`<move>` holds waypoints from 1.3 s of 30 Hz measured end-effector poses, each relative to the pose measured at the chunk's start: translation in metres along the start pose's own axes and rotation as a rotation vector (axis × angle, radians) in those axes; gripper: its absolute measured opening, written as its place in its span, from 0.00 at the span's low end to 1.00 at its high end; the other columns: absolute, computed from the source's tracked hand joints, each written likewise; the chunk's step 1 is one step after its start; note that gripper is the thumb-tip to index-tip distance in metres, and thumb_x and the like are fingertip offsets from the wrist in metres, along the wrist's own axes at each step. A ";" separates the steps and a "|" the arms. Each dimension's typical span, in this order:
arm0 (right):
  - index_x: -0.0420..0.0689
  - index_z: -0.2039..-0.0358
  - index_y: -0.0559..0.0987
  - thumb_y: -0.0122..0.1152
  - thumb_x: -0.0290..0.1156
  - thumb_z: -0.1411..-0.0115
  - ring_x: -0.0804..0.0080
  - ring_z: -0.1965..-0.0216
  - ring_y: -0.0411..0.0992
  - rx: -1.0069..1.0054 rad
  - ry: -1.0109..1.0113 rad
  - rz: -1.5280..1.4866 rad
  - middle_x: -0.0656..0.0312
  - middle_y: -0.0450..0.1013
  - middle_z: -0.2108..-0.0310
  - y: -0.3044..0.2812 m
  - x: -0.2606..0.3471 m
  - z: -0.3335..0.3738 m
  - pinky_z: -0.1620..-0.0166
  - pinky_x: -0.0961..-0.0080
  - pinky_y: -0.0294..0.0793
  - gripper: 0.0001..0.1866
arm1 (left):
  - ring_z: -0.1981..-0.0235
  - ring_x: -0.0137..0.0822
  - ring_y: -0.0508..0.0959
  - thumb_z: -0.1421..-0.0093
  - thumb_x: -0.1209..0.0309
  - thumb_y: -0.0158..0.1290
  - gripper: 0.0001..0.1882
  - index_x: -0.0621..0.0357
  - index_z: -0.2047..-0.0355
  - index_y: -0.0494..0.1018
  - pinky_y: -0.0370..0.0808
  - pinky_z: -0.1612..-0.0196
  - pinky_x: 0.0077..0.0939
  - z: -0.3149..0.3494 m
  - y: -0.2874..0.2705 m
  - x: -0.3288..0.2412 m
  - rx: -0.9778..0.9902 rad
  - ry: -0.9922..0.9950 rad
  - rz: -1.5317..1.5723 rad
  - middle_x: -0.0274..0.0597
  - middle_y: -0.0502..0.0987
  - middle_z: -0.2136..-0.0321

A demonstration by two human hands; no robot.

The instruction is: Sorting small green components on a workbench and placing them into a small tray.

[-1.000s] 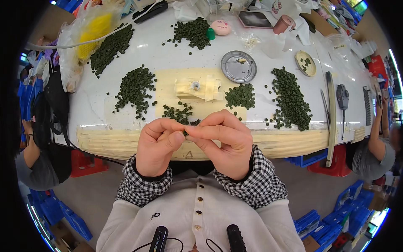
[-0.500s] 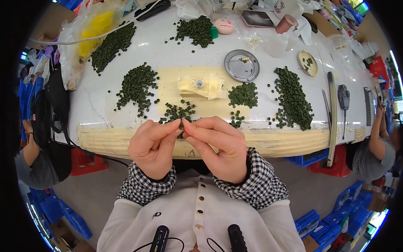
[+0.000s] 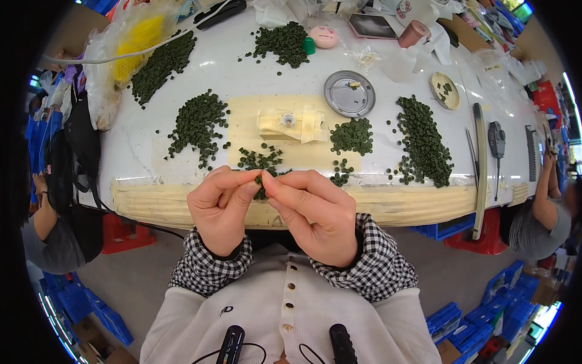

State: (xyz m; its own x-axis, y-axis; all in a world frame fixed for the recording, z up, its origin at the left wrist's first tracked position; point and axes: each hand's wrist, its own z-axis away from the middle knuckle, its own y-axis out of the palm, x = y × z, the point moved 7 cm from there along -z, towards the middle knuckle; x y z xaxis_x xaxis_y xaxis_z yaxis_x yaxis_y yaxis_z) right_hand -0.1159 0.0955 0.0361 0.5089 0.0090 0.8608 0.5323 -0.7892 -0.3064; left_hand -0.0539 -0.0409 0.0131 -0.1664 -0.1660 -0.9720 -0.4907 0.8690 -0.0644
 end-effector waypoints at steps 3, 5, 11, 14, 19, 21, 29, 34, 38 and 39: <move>0.38 0.55 0.78 0.62 0.16 0.47 0.69 0.68 0.73 0.009 0.001 -0.001 0.55 0.74 0.65 0.001 0.000 -0.001 0.65 0.80 0.73 0.17 | 0.83 0.19 0.57 0.47 0.80 0.59 0.09 0.62 0.64 0.79 0.53 0.79 0.16 0.000 -0.001 0.000 0.001 0.004 0.000 0.26 0.58 0.86; 0.37 0.55 0.78 0.62 0.16 0.48 0.69 0.68 0.73 0.011 -0.005 0.011 0.55 0.74 0.65 0.001 0.000 -0.001 0.66 0.80 0.73 0.17 | 0.83 0.19 0.57 0.47 0.80 0.59 0.09 0.61 0.64 0.79 0.54 0.79 0.16 0.000 -0.001 0.001 0.006 0.001 -0.007 0.26 0.58 0.87; 0.37 0.56 0.78 0.62 0.16 0.48 0.69 0.70 0.73 0.012 -0.050 0.081 0.55 0.74 0.66 0.002 0.004 -0.003 0.66 0.80 0.74 0.17 | 0.83 0.19 0.56 0.47 0.80 0.59 0.09 0.61 0.64 0.79 0.53 0.79 0.16 -0.001 -0.003 0.000 0.014 0.013 -0.021 0.26 0.58 0.86; 0.38 0.55 0.78 0.64 0.17 0.49 0.71 0.71 0.73 0.024 -0.007 0.086 0.56 0.73 0.66 0.002 0.001 -0.004 0.67 0.81 0.73 0.19 | 0.83 0.18 0.55 0.47 0.80 0.60 0.10 0.61 0.63 0.79 0.53 0.79 0.15 -0.001 -0.004 0.003 -0.010 -0.025 -0.007 0.26 0.58 0.86; 0.39 0.57 0.78 0.65 0.18 0.51 0.73 0.73 0.71 -0.142 -0.011 0.334 0.58 0.71 0.69 -0.031 0.002 -0.035 0.70 0.80 0.71 0.19 | 0.83 0.18 0.55 0.46 0.80 0.59 0.09 0.64 0.63 0.79 0.54 0.78 0.13 -0.013 -0.007 0.006 -0.034 -0.060 0.043 0.24 0.58 0.85; 0.40 0.61 0.79 0.67 0.20 0.52 0.69 0.72 0.70 -0.148 -0.064 0.519 0.59 0.70 0.71 -0.033 -0.003 -0.049 0.70 0.76 0.70 0.16 | 0.83 0.17 0.55 0.46 0.79 0.59 0.09 0.65 0.63 0.78 0.54 0.78 0.13 -0.018 -0.007 0.008 -0.045 -0.119 0.067 0.24 0.58 0.85; 0.41 0.70 0.80 0.68 0.23 0.54 0.66 0.72 0.68 -0.087 -0.143 0.547 0.61 0.69 0.76 -0.021 -0.017 -0.064 0.70 0.74 0.68 0.09 | 0.82 0.17 0.54 0.45 0.79 0.58 0.09 0.65 0.62 0.78 0.54 0.77 0.12 -0.023 -0.007 0.019 -0.046 -0.192 0.082 0.23 0.56 0.85; 0.40 0.70 0.80 0.70 0.20 0.56 0.69 0.76 0.68 -0.264 -0.204 0.550 0.61 0.70 0.76 -0.041 0.017 -0.060 0.73 0.77 0.67 0.10 | 0.82 0.19 0.55 0.47 0.80 0.59 0.09 0.64 0.63 0.79 0.55 0.77 0.14 -0.023 -0.009 0.019 -0.046 -0.114 0.035 0.24 0.55 0.86; 0.38 0.69 0.77 0.67 0.21 0.51 0.71 0.73 0.71 -0.114 -0.261 0.305 0.59 0.72 0.72 -0.034 0.023 -0.065 0.70 0.78 0.71 0.08 | 0.82 0.19 0.55 0.47 0.80 0.59 0.10 0.64 0.63 0.79 0.55 0.77 0.15 -0.024 -0.009 0.016 -0.035 -0.072 0.012 0.24 0.54 0.86; 0.38 0.69 0.76 0.66 0.22 0.49 0.71 0.72 0.72 -0.067 -0.238 0.214 0.58 0.72 0.71 -0.028 0.014 -0.066 0.70 0.78 0.72 0.08 | 0.82 0.19 0.55 0.47 0.80 0.59 0.10 0.64 0.63 0.79 0.55 0.77 0.15 -0.024 -0.008 0.015 -0.031 -0.061 -0.002 0.25 0.54 0.86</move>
State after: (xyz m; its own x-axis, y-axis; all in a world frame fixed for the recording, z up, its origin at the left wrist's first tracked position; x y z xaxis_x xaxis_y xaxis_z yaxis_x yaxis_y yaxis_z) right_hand -0.1686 0.0772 0.0835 0.7526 -0.0236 0.6581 0.3550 -0.8271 -0.4357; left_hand -0.0736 -0.0616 0.0041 -0.1131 -0.1381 -0.9839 -0.5170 0.8538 -0.0604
